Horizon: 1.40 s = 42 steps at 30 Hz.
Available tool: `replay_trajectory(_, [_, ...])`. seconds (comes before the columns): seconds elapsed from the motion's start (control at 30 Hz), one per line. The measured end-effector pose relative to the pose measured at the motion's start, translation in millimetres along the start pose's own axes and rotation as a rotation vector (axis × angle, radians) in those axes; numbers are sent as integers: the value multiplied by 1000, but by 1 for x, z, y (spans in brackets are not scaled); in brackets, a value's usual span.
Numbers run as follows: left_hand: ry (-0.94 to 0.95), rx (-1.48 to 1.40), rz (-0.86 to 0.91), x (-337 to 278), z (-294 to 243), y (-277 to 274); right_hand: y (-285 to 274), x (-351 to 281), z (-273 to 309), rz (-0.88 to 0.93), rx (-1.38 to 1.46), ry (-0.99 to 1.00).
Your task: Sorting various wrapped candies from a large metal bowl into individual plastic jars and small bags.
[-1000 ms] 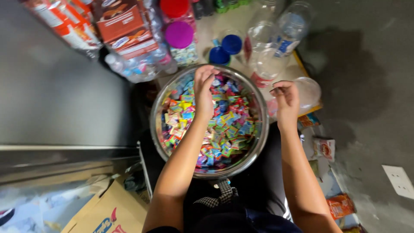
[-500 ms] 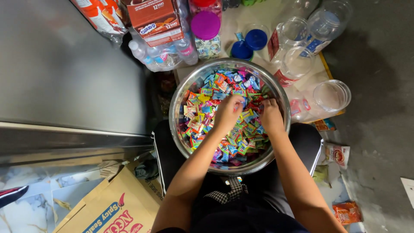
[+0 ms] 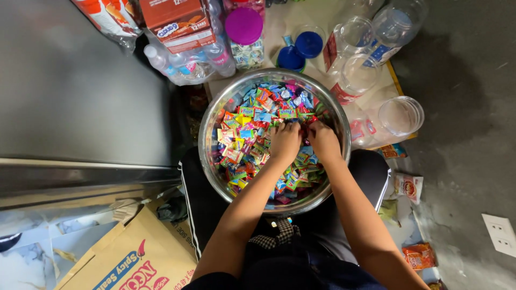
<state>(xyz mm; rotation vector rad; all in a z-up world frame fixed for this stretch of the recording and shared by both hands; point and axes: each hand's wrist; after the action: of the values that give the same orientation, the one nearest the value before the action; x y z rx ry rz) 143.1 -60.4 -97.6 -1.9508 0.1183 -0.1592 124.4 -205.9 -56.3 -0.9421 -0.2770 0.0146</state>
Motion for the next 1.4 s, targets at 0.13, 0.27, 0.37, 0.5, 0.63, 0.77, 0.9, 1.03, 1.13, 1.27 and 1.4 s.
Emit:
replay_trajectory(0.13, [-40,-202,-143,6,6,-24,-1,5,-5,-110,101,56])
replay_trajectory(0.27, [-179,-664,-21,13,32,-23,8,1,-21,-236,218,58])
replay_trajectory(0.37, [-345,-1035,92,22,51,-45,14,0,-35,-240,301,100])
replay_trajectory(0.5, [-655,-1696,220,21,67,-106,24,-5,-51,-210,636,160])
replay_trajectory(0.63, [-576,-1945,148,14,84,-104,-4,7,-15,-170,993,381])
replay_trajectory(0.77, [-531,-1950,143,10,92,-62,15,3,-40,-220,1001,396])
replay_trajectory(0.9, [-627,-1609,186,9,70,-52,19,3,-31,-225,628,199])
replay_trajectory(1.03, [-551,-1048,196,3,43,-65,11,4,-15,-154,261,74])
replay_trajectory(1.13, [-280,-527,15,1,39,-50,10,2,-10,-108,111,-43])
replay_trajectory(1.27, [-135,-231,-23,2,32,-34,2,4,1,14,72,-29])
replay_trajectory(1.4, [-92,-73,-15,-1,29,-27,3,5,0,98,92,-55])
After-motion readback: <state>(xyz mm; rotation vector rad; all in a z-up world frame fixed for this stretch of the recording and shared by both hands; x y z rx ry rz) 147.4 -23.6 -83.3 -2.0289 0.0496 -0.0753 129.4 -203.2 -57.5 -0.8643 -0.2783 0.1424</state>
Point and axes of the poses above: each hand's wrist, its own x-axis towards the middle knuckle, its own y-axis out of the palm, z = x × y, and after that the axes turned 14 degrees about -y, right-handed
